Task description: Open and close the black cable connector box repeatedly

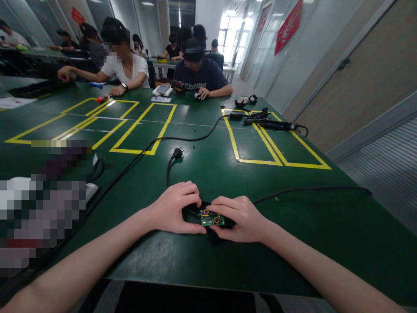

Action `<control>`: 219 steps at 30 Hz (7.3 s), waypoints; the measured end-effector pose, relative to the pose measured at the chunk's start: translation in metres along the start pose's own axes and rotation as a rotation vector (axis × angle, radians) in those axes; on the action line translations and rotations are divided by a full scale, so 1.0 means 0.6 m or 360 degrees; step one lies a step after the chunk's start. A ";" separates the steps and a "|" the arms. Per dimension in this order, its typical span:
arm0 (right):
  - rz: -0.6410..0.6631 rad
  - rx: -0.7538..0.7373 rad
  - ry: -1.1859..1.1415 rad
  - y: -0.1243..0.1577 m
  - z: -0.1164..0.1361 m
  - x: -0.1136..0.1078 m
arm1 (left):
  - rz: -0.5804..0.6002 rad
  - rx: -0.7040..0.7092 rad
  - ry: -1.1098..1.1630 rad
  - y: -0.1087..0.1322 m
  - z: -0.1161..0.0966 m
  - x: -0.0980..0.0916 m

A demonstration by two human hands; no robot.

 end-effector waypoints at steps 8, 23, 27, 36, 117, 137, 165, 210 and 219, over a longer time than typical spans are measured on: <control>-0.0017 -0.0055 -0.0048 0.002 -0.008 -0.012 | 0.0132 -0.0103 -0.0054 0.000 0.004 0.011; 0.0354 0.0281 -0.0217 0.014 -0.048 -0.013 | 0.0163 -0.0216 -0.0104 -0.001 -0.008 0.024; 0.0365 0.0334 -0.0217 0.017 -0.049 -0.011 | 0.0143 -0.0267 -0.0063 -0.002 -0.010 0.025; 0.0080 0.0439 -0.0076 0.012 -0.059 0.006 | 0.0084 -0.0329 0.0017 -0.007 -0.005 0.018; 0.0319 0.0719 0.0303 0.012 -0.087 -0.005 | 0.0309 -0.0669 0.0203 0.024 0.076 -0.026; 0.0351 0.0809 0.0380 0.007 -0.095 0.009 | 0.0152 -0.0890 -0.0277 0.003 0.053 0.013; 0.0175 0.0574 0.0236 0.015 -0.081 0.007 | 0.0132 -0.0585 0.0320 0.020 0.084 -0.044; -0.0045 0.0720 -0.0020 0.005 -0.084 -0.005 | -0.0050 -0.0522 0.0117 0.018 0.074 -0.016; -0.0127 0.0702 0.0056 0.005 -0.091 -0.001 | -0.0072 -0.0591 0.0106 0.011 0.068 -0.014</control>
Point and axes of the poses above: each hand's wrist, its own y-axis away from the middle knuckle, its own x-axis out of the palm, z = x × y, the point moved 4 cm from there along -y, towards the middle knuckle, and after that the axes turned 6 degrees about -y, right-handed, at the moved point
